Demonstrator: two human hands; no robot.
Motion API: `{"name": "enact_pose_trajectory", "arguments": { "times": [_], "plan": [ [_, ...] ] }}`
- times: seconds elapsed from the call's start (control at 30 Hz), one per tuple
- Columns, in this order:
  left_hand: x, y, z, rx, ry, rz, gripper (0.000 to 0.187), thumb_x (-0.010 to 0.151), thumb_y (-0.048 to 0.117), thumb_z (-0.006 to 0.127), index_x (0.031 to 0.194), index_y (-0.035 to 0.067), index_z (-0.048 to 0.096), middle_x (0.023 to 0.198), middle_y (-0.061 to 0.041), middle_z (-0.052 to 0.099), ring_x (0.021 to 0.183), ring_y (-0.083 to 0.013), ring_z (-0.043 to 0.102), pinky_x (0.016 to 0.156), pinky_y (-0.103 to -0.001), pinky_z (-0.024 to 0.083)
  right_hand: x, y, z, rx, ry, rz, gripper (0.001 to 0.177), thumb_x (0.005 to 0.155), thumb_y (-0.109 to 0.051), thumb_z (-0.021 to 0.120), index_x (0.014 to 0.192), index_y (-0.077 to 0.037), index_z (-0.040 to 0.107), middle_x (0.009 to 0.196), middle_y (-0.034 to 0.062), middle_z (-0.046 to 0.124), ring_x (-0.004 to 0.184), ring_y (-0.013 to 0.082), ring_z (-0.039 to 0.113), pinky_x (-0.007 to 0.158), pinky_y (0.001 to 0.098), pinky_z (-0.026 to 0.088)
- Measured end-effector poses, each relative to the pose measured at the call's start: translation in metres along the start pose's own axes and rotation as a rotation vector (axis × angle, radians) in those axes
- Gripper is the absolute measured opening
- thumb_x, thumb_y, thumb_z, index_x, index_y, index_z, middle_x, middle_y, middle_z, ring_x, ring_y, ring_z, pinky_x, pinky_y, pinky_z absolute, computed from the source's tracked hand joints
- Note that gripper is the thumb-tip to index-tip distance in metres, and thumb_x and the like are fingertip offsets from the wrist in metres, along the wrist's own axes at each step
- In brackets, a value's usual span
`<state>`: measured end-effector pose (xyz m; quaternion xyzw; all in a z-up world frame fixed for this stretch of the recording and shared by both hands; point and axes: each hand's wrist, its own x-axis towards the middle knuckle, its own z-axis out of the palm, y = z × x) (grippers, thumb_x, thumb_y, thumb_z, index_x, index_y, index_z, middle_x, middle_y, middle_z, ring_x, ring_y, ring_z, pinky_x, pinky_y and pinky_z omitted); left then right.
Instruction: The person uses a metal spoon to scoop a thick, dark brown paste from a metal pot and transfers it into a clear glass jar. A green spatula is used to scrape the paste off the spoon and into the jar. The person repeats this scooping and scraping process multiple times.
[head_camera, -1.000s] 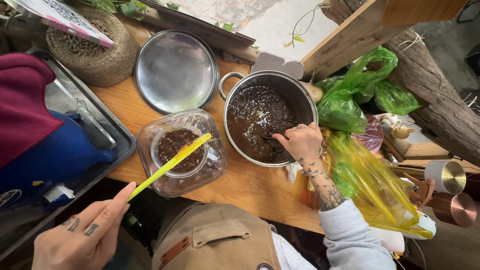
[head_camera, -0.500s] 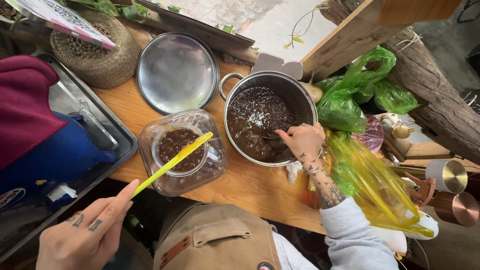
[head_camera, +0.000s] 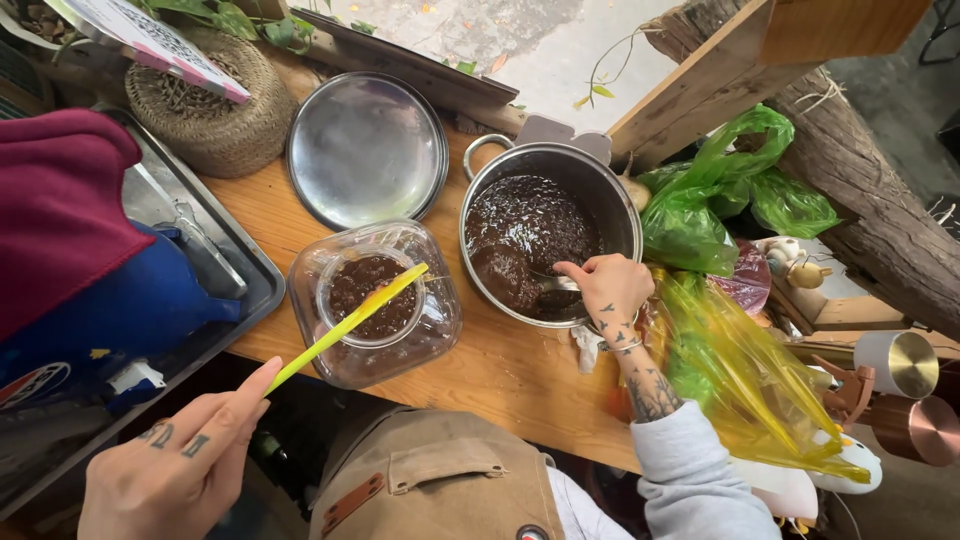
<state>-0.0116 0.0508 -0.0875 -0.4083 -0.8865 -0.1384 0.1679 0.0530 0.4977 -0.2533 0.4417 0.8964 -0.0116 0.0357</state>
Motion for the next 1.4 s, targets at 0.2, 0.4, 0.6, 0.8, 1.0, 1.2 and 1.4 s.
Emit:
{"name": "enact_pose_trajectory", "arguments": {
  "times": [0.2, 0.4, 0.6, 0.8, 1.0, 1.2, 1.4],
  "plan": [
    [-0.005, -0.002, -0.002, 0.005, 0.007, -0.018, 0.033, 0.097, 0.009, 0.064, 0.128, 0.017, 0.067, 0.069, 0.009, 0.06, 0.048, -0.0106, 0.042, 0.044, -0.026, 0.034, -0.006, -0.009, 0.0, 0.086, 0.046, 0.127, 0.059, 0.065, -0.087, 0.064, 0.05, -0.03, 0.067, 0.041, -0.0044, 0.047, 0.051, 0.0182, 0.054, 0.053, 0.0324, 0.036],
    [-0.012, -0.003, 0.0, 0.023, -0.025, -0.051, 0.036, 0.097, 0.013, 0.063, 0.132, 0.019, 0.065, 0.07, 0.009, 0.062, 0.046, -0.0112, 0.04, 0.041, -0.027, 0.033, -0.008, -0.01, 0.004, 0.128, 0.098, 0.156, 0.059, 0.069, -0.085, 0.064, 0.049, -0.029, 0.066, 0.043, -0.0033, 0.049, 0.051, 0.0234, 0.057, 0.053, 0.0361, 0.039],
    [-0.015, -0.005, -0.002, 0.041, 0.004, -0.038, 0.036, 0.097, 0.011, 0.062, 0.132, 0.019, 0.065, 0.071, 0.011, 0.062, 0.049, -0.0089, 0.044, 0.043, -0.025, 0.035, -0.01, -0.015, -0.012, 0.154, 0.059, 0.191, 0.065, 0.071, -0.083, 0.067, 0.042, -0.027, 0.052, 0.041, -0.0084, 0.038, 0.044, 0.0164, 0.047, 0.048, 0.0313, 0.031],
    [-0.02, -0.009, -0.002, 0.065, 0.059, -0.055, 0.035, 0.099, 0.01, 0.063, 0.132, 0.017, 0.067, 0.054, 0.004, 0.047, 0.043, -0.0131, 0.031, 0.046, -0.024, 0.039, -0.01, -0.015, -0.027, 0.191, 0.065, 0.219, 0.067, 0.072, -0.083, 0.068, 0.041, -0.025, 0.05, 0.042, -0.0077, 0.036, 0.045, 0.0183, 0.046, 0.053, 0.0335, 0.033],
    [-0.018, -0.011, -0.001, -0.14, 0.124, -0.123, 0.032, 0.096, -0.001, 0.067, 0.127, 0.007, 0.068, 0.068, 0.005, 0.063, 0.057, -0.0021, 0.059, 0.055, -0.019, 0.047, -0.01, -0.007, -0.052, 0.287, 0.018, 0.219, 0.07, 0.075, -0.079, 0.068, 0.042, -0.021, 0.045, 0.043, -0.0072, 0.028, 0.044, 0.0132, 0.032, 0.052, 0.0281, 0.029],
    [0.006, -0.001, -0.01, -0.282, 0.097, -0.237, 0.033, 0.098, 0.004, 0.059, 0.129, 0.013, 0.065, 0.071, 0.009, 0.062, 0.057, -0.002, 0.054, 0.05, -0.022, 0.038, -0.017, -0.001, -0.104, 0.363, -0.082, 0.21, 0.049, 0.069, -0.073, 0.073, 0.06, -0.025, 0.071, 0.046, -0.0086, 0.048, 0.051, 0.0113, 0.046, 0.058, 0.0296, 0.035],
    [0.06, 0.002, -0.025, -0.511, -0.013, -0.276, 0.037, 0.092, 0.003, 0.056, 0.127, 0.011, 0.067, 0.072, 0.005, 0.065, 0.061, -0.0059, 0.06, 0.069, -0.023, 0.047, -0.022, 0.011, -0.162, 0.466, -0.186, 0.108, 0.032, 0.079, -0.047, 0.077, 0.087, -0.016, 0.077, 0.062, -0.0032, 0.063, 0.044, 0.0059, 0.033, 0.041, 0.0198, 0.027]
  ]
}}
